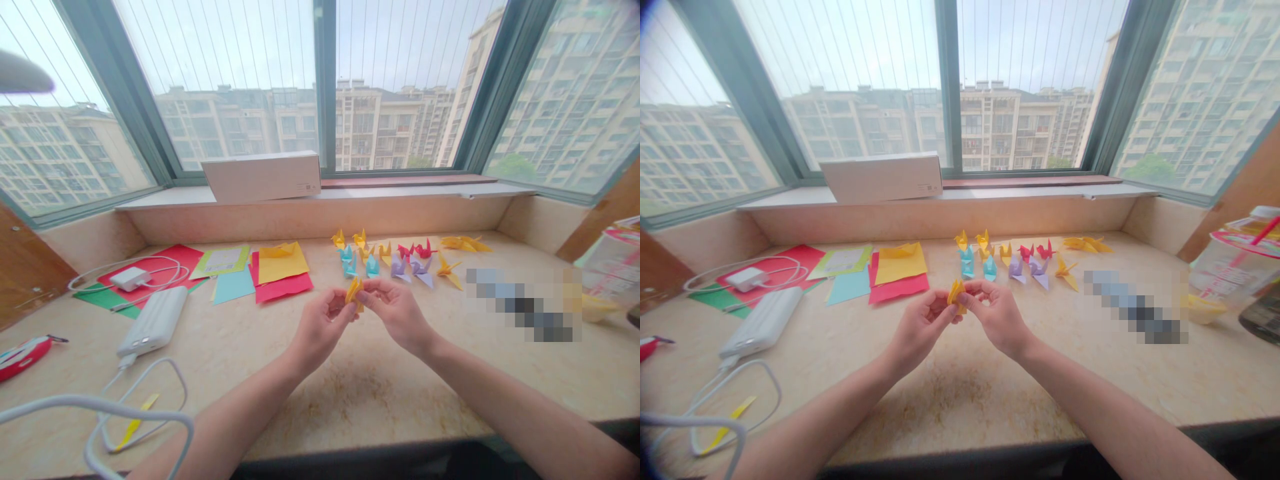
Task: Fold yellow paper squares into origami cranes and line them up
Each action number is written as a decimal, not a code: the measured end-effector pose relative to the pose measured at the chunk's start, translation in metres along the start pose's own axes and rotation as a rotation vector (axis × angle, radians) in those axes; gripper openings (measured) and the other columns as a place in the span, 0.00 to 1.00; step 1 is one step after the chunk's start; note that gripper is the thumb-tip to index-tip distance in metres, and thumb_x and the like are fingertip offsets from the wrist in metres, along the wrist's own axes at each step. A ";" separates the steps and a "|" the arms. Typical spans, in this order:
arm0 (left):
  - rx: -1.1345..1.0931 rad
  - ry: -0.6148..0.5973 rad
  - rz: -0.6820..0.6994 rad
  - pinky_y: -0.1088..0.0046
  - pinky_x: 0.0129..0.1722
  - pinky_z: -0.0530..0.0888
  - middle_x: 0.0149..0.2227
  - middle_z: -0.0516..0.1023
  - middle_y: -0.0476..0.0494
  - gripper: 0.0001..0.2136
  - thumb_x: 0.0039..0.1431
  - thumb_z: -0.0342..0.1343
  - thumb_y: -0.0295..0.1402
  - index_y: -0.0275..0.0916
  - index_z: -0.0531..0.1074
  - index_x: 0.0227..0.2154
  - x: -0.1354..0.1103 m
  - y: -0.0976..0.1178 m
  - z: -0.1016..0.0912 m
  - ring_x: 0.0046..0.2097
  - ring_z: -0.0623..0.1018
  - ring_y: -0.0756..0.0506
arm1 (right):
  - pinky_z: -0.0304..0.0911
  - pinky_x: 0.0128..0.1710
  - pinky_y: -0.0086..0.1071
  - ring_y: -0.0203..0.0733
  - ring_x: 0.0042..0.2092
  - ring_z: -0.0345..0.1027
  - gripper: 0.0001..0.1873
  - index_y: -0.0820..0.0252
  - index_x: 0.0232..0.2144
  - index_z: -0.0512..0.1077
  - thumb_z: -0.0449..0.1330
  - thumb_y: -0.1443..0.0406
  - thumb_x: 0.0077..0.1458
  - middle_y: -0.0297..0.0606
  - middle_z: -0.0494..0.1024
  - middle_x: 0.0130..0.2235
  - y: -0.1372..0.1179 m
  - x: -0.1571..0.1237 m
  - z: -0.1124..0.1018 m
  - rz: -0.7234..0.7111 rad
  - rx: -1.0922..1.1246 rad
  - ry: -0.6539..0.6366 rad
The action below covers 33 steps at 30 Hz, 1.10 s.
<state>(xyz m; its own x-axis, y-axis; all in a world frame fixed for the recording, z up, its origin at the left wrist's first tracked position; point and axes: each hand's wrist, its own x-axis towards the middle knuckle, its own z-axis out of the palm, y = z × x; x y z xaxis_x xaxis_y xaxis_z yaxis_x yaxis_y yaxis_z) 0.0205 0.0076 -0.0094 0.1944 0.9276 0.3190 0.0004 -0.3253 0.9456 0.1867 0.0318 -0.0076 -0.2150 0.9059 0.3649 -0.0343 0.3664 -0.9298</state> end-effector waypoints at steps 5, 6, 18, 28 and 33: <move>0.029 -0.023 -0.008 0.74 0.32 0.73 0.29 0.79 0.45 0.11 0.60 0.59 0.40 0.35 0.73 0.36 0.000 -0.001 -0.002 0.30 0.77 0.49 | 0.66 0.41 0.39 0.43 0.37 0.74 0.13 0.58 0.36 0.79 0.65 0.55 0.54 0.40 0.82 0.36 -0.008 -0.002 0.000 -0.045 -0.082 -0.030; 0.035 -0.022 -0.016 0.74 0.31 0.72 0.28 0.78 0.46 0.11 0.60 0.59 0.40 0.35 0.72 0.35 0.001 -0.001 -0.002 0.29 0.77 0.49 | 0.67 0.42 0.39 0.43 0.38 0.74 0.13 0.58 0.36 0.79 0.64 0.55 0.55 0.40 0.82 0.36 -0.009 -0.002 0.000 -0.038 -0.079 -0.039; 0.043 -0.153 -0.097 0.76 0.28 0.71 0.25 0.75 0.48 0.12 0.59 0.58 0.42 0.36 0.72 0.34 -0.001 0.003 0.001 0.26 0.74 0.50 | 0.68 0.37 0.37 0.42 0.33 0.72 0.16 0.60 0.29 0.79 0.65 0.52 0.52 0.38 0.80 0.30 -0.004 -0.001 -0.002 0.033 -0.044 0.068; 0.083 -0.187 -0.108 0.77 0.25 0.68 0.22 0.73 0.50 0.13 0.60 0.57 0.42 0.35 0.74 0.30 -0.002 0.010 -0.001 0.24 0.72 0.51 | 0.65 0.29 0.31 0.36 0.27 0.68 0.18 0.61 0.27 0.74 0.65 0.51 0.52 0.35 0.77 0.25 -0.007 0.001 -0.002 0.060 0.021 0.054; -0.021 -0.199 -0.082 0.74 0.30 0.72 0.30 0.78 0.45 0.14 0.57 0.61 0.40 0.36 0.73 0.42 -0.003 0.008 -0.001 0.28 0.75 0.50 | 0.66 0.31 0.33 0.38 0.29 0.70 0.19 0.61 0.29 0.74 0.65 0.50 0.51 0.36 0.78 0.27 -0.001 0.005 -0.003 0.067 0.059 0.122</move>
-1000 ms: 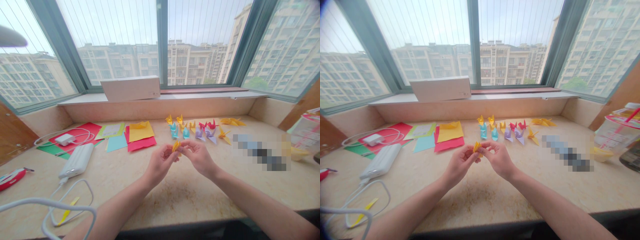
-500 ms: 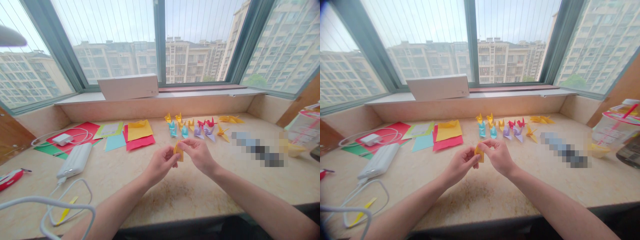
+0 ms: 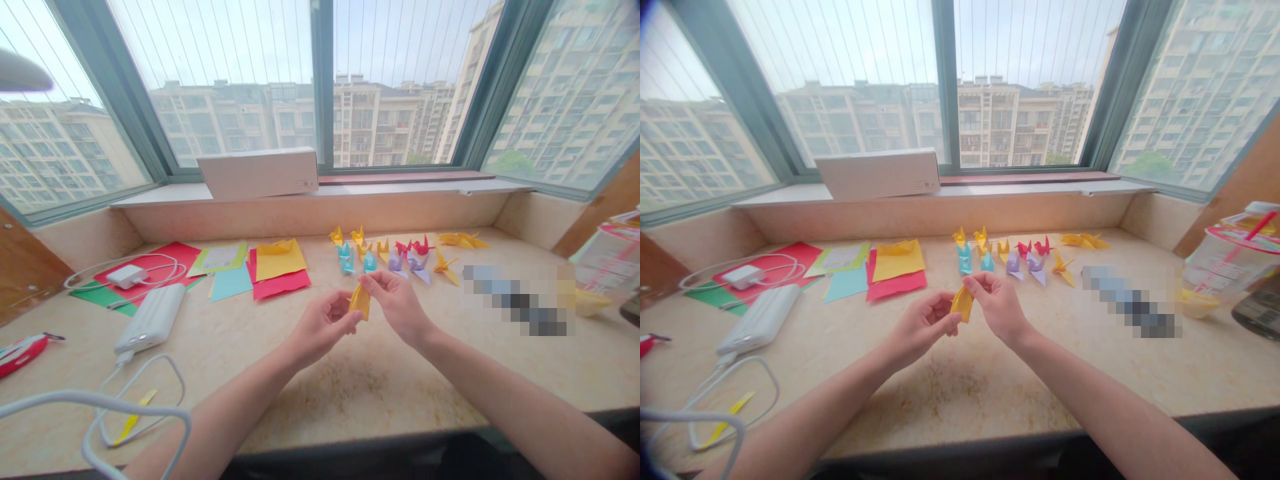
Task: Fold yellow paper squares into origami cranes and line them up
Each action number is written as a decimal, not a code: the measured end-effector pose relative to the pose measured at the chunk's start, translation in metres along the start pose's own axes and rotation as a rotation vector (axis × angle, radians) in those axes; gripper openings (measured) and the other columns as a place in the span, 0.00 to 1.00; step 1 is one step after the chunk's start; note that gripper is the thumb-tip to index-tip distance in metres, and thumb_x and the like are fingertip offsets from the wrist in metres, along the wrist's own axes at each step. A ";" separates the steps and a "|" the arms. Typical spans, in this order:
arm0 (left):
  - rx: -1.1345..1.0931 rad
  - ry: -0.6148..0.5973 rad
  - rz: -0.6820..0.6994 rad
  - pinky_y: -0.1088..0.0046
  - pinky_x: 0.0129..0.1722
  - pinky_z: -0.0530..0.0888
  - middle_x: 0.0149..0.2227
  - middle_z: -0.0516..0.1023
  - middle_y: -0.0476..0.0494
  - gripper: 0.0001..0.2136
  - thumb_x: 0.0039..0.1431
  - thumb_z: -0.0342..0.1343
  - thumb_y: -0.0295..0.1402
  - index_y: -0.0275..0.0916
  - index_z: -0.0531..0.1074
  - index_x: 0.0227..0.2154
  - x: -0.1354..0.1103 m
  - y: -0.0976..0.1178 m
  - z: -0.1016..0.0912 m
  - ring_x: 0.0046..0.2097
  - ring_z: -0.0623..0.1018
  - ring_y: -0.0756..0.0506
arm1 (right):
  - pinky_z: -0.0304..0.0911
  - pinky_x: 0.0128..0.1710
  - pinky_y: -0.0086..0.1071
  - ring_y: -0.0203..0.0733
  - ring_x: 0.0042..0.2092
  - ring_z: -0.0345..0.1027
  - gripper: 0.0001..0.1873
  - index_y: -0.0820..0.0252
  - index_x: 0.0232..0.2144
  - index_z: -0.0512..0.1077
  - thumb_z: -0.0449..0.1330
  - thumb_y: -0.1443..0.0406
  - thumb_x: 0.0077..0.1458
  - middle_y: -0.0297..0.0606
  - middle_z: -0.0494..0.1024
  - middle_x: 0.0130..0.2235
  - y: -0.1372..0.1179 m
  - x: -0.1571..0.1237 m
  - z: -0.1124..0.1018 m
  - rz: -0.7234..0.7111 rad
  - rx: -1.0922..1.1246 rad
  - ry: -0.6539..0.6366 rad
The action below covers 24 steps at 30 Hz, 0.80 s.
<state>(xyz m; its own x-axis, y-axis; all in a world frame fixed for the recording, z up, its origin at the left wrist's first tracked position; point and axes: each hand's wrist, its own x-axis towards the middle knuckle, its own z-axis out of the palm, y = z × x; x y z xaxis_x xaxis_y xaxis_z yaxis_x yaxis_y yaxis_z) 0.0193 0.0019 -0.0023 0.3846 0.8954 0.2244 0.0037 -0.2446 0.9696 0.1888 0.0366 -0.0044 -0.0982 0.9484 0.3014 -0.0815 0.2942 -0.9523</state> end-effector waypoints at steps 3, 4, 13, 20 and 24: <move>-0.064 0.046 0.024 0.74 0.30 0.73 0.31 0.77 0.47 0.19 0.55 0.63 0.36 0.37 0.70 0.48 0.002 0.000 -0.002 0.29 0.76 0.50 | 0.66 0.32 0.33 0.38 0.30 0.70 0.19 0.61 0.31 0.75 0.64 0.50 0.53 0.36 0.78 0.28 0.001 0.004 -0.003 0.013 0.021 0.002; -0.076 0.090 0.035 0.75 0.30 0.73 0.30 0.76 0.48 0.19 0.54 0.64 0.35 0.37 0.70 0.48 0.003 0.000 -0.003 0.28 0.75 0.51 | 0.65 0.32 0.32 0.37 0.30 0.69 0.18 0.61 0.32 0.75 0.63 0.51 0.53 0.36 0.78 0.28 0.001 0.005 -0.004 0.007 0.027 0.000; -0.127 0.488 0.118 0.76 0.27 0.72 0.26 0.77 0.49 0.12 0.56 0.62 0.37 0.35 0.71 0.37 0.011 0.005 -0.015 0.26 0.74 0.52 | 0.69 0.39 0.38 0.41 0.35 0.77 0.18 0.60 0.43 0.74 0.66 0.57 0.53 0.39 0.82 0.36 -0.002 0.001 -0.002 0.034 0.087 -0.123; -0.147 0.462 0.151 0.72 0.34 0.75 0.31 0.79 0.46 0.12 0.57 0.61 0.40 0.35 0.73 0.36 0.009 0.003 -0.015 0.32 0.78 0.49 | 0.70 0.47 0.45 0.47 0.42 0.77 0.17 0.60 0.44 0.75 0.64 0.57 0.55 0.45 0.82 0.42 0.000 -0.004 0.002 -0.011 -0.019 -0.196; -0.161 0.389 0.129 0.70 0.43 0.74 0.37 0.81 0.45 0.14 0.56 0.64 0.36 0.37 0.71 0.42 0.010 0.000 -0.013 0.38 0.79 0.48 | 0.69 0.47 0.44 0.45 0.43 0.76 0.12 0.59 0.41 0.74 0.63 0.60 0.56 0.43 0.81 0.41 0.004 -0.004 0.001 -0.117 -0.167 -0.088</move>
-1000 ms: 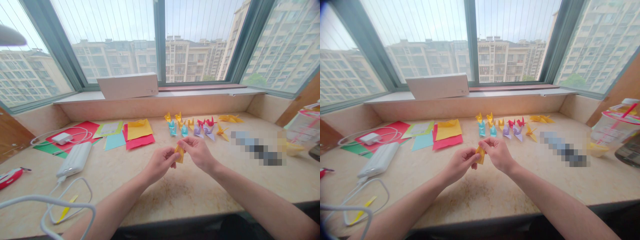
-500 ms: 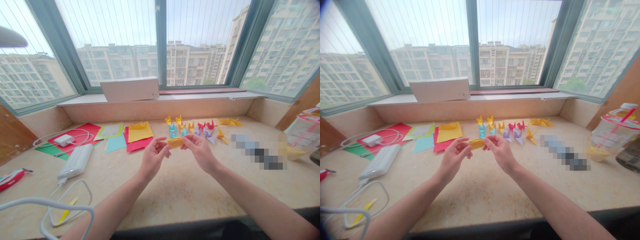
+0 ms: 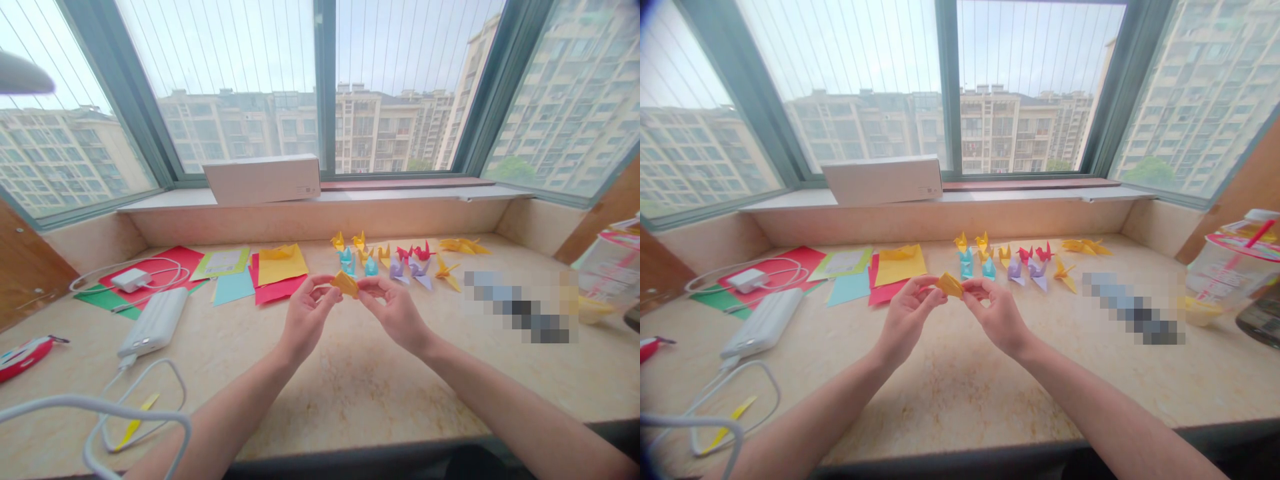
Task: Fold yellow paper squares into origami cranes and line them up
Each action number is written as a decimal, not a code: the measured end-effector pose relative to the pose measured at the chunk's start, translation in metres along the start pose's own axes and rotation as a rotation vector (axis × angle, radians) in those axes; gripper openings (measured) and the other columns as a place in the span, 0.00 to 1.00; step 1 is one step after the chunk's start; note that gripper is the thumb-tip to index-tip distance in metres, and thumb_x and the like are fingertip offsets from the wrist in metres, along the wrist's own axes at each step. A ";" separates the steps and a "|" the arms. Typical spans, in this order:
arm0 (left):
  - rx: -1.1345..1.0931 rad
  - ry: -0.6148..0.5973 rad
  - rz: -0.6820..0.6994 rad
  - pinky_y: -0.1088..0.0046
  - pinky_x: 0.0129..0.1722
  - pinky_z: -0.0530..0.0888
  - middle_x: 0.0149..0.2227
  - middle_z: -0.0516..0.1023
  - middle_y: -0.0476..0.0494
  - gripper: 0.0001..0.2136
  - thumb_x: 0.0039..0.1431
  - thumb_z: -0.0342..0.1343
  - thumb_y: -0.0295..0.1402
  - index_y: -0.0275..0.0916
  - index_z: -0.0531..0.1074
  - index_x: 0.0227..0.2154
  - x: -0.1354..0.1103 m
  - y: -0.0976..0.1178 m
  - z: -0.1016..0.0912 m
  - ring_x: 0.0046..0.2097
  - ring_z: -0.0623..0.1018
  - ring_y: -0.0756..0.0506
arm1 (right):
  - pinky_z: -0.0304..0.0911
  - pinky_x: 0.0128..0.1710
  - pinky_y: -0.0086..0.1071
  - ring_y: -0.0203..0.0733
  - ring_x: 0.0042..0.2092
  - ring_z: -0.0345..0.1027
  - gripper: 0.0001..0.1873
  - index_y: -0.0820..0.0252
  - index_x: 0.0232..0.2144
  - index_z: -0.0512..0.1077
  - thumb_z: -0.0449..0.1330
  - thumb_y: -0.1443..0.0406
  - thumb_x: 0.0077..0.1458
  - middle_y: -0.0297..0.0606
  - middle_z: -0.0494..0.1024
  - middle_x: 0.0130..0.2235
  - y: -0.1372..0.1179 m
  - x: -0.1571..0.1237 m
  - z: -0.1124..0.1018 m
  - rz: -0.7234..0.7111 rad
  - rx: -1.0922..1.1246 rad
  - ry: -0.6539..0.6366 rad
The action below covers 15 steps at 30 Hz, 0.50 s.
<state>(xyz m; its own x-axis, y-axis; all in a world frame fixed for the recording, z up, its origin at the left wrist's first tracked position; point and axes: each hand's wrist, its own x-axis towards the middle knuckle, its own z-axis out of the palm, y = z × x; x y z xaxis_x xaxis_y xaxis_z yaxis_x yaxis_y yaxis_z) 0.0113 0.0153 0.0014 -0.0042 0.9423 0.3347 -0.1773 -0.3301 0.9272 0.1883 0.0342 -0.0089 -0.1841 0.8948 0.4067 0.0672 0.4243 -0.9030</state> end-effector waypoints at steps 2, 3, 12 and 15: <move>-0.003 -0.007 0.000 0.71 0.44 0.74 0.39 0.80 0.44 0.14 0.55 0.64 0.35 0.37 0.71 0.43 0.000 -0.002 0.000 0.42 0.79 0.47 | 0.69 0.46 0.42 0.44 0.41 0.75 0.09 0.58 0.40 0.74 0.63 0.62 0.57 0.41 0.81 0.40 0.002 -0.001 0.001 -0.062 -0.081 0.019; -0.004 -0.006 0.002 0.71 0.44 0.73 0.40 0.80 0.43 0.15 0.55 0.64 0.35 0.38 0.71 0.43 0.001 -0.003 0.000 0.43 0.79 0.47 | 0.69 0.45 0.41 0.43 0.41 0.75 0.08 0.58 0.40 0.74 0.62 0.63 0.57 0.40 0.81 0.41 0.003 -0.002 0.001 -0.089 -0.109 0.013; 0.007 -0.029 0.063 0.70 0.46 0.74 0.41 0.80 0.43 0.12 0.55 0.64 0.31 0.38 0.73 0.42 0.001 -0.003 0.000 0.45 0.78 0.46 | 0.68 0.41 0.36 0.44 0.46 0.72 0.05 0.56 0.37 0.74 0.62 0.67 0.56 0.40 0.78 0.45 0.001 -0.005 0.005 -0.247 -0.184 -0.065; 0.020 -0.070 0.066 0.70 0.46 0.74 0.42 0.80 0.43 0.12 0.56 0.63 0.31 0.39 0.74 0.44 0.000 -0.005 0.000 0.46 0.78 0.46 | 0.67 0.43 0.37 0.45 0.47 0.71 0.05 0.55 0.37 0.75 0.64 0.65 0.56 0.39 0.78 0.44 -0.001 -0.004 0.003 -0.247 -0.192 -0.067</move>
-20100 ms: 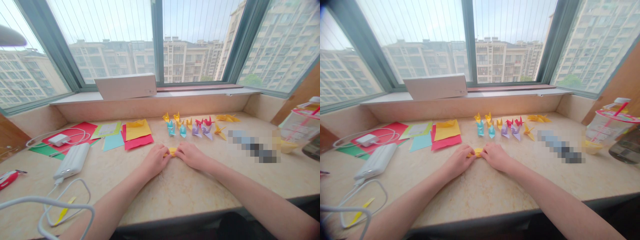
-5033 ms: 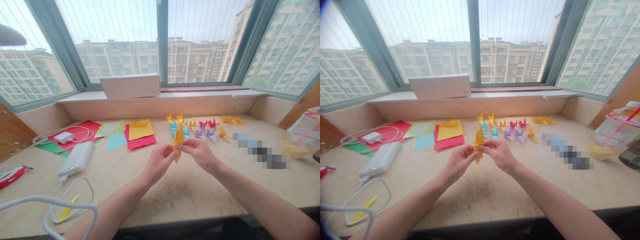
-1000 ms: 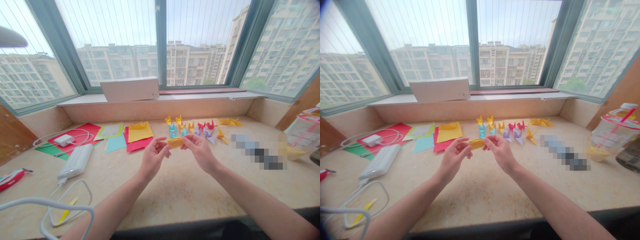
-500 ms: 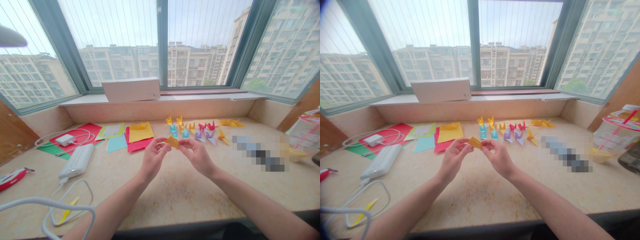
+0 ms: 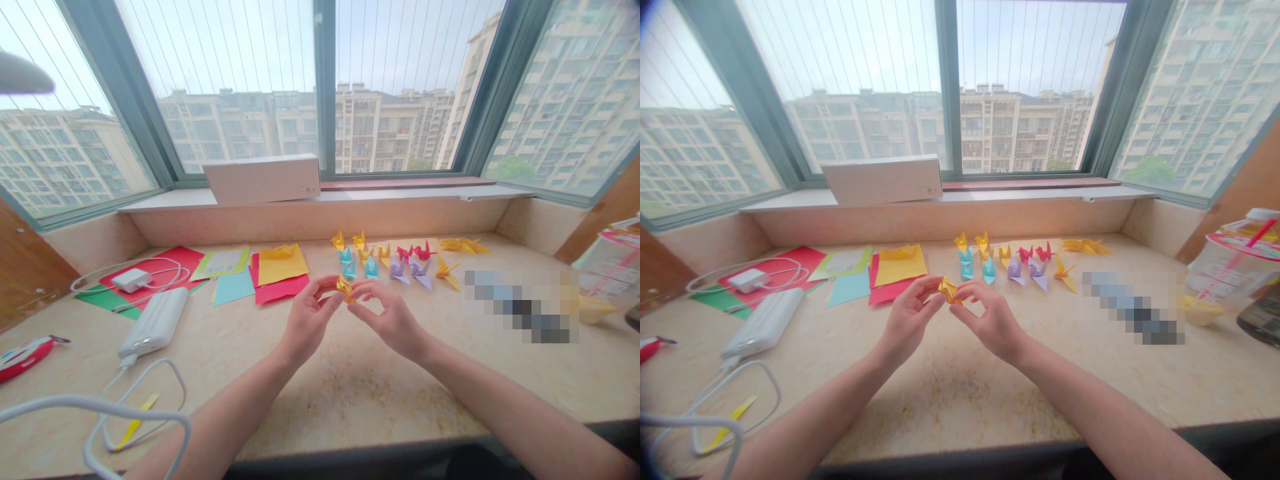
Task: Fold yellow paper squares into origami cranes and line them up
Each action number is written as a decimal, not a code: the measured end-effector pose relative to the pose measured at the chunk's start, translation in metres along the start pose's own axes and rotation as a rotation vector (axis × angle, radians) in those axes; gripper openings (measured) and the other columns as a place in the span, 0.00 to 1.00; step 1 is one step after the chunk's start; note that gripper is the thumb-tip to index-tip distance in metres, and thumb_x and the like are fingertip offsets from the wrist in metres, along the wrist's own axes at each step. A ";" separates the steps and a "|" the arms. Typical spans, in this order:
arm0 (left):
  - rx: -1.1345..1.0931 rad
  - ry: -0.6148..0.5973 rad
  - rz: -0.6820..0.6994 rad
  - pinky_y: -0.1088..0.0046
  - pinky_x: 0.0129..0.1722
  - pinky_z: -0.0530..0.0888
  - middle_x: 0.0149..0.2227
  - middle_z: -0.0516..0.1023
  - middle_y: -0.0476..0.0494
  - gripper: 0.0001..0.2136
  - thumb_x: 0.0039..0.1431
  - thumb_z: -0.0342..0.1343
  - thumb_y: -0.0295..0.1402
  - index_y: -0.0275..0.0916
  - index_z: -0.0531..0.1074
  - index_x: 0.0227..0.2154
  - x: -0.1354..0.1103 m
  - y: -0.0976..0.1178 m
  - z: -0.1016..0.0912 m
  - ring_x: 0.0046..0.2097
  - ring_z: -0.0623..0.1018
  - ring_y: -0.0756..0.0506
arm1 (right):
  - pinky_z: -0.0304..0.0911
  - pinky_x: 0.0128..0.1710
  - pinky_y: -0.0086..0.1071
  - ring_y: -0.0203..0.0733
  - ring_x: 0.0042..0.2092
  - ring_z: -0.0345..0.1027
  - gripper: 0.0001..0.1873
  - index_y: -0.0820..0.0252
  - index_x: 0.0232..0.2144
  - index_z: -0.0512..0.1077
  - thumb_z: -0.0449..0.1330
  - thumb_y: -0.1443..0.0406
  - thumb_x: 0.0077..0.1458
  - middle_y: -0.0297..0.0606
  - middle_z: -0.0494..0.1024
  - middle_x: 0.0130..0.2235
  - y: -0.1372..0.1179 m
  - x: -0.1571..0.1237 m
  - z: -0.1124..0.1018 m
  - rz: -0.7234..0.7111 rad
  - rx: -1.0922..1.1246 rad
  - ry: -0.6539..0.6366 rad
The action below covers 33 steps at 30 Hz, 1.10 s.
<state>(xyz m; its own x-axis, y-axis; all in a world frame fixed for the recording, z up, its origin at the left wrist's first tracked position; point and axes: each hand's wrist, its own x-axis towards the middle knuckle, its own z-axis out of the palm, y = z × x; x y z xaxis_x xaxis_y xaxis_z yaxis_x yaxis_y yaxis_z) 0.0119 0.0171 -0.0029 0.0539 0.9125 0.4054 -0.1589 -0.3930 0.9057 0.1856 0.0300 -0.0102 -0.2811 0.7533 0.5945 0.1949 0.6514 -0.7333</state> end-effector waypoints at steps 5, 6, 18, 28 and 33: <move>0.028 -0.076 -0.028 0.67 0.48 0.74 0.45 0.80 0.40 0.13 0.58 0.61 0.31 0.38 0.74 0.46 -0.002 -0.002 0.000 0.48 0.78 0.44 | 0.66 0.43 0.38 0.44 0.45 0.71 0.05 0.56 0.36 0.75 0.64 0.62 0.56 0.39 0.79 0.42 -0.002 0.001 -0.002 0.012 0.009 0.026; 0.030 -0.079 -0.028 0.67 0.49 0.74 0.45 0.80 0.40 0.13 0.58 0.61 0.31 0.38 0.74 0.47 -0.003 -0.002 0.000 0.49 0.77 0.44 | 0.66 0.43 0.38 0.44 0.44 0.72 0.05 0.56 0.36 0.75 0.64 0.62 0.56 0.39 0.79 0.42 -0.003 0.001 -0.002 0.016 0.015 0.029; 0.174 -0.062 0.094 0.68 0.46 0.75 0.46 0.78 0.41 0.13 0.60 0.58 0.32 0.42 0.78 0.47 -0.001 0.000 -0.003 0.48 0.76 0.44 | 0.66 0.44 0.40 0.44 0.43 0.71 0.06 0.56 0.35 0.75 0.64 0.61 0.56 0.40 0.78 0.41 -0.004 0.001 -0.004 0.099 0.117 0.022; 0.086 0.038 -0.035 0.71 0.40 0.74 0.39 0.78 0.43 0.16 0.58 0.61 0.34 0.39 0.74 0.49 0.001 -0.004 -0.004 0.39 0.77 0.47 | 0.69 0.44 0.38 0.41 0.40 0.72 0.11 0.54 0.41 0.73 0.65 0.61 0.55 0.37 0.78 0.38 0.004 0.002 -0.003 0.191 0.297 0.065; 0.096 -0.016 -0.052 0.71 0.41 0.74 0.38 0.79 0.43 0.10 0.57 0.61 0.33 0.36 0.75 0.40 -0.002 0.002 -0.001 0.40 0.78 0.46 | 0.70 0.40 0.34 0.38 0.38 0.73 0.15 0.54 0.45 0.70 0.64 0.61 0.55 0.34 0.76 0.35 0.006 0.003 -0.002 0.217 0.393 0.042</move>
<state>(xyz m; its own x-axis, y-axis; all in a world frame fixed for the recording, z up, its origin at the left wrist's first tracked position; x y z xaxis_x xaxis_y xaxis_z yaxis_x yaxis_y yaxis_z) 0.0108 0.0148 -0.0021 0.0753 0.9304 0.3588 -0.0599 -0.3550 0.9330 0.1880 0.0362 -0.0115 -0.2334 0.8770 0.4199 -0.1283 0.4003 -0.9074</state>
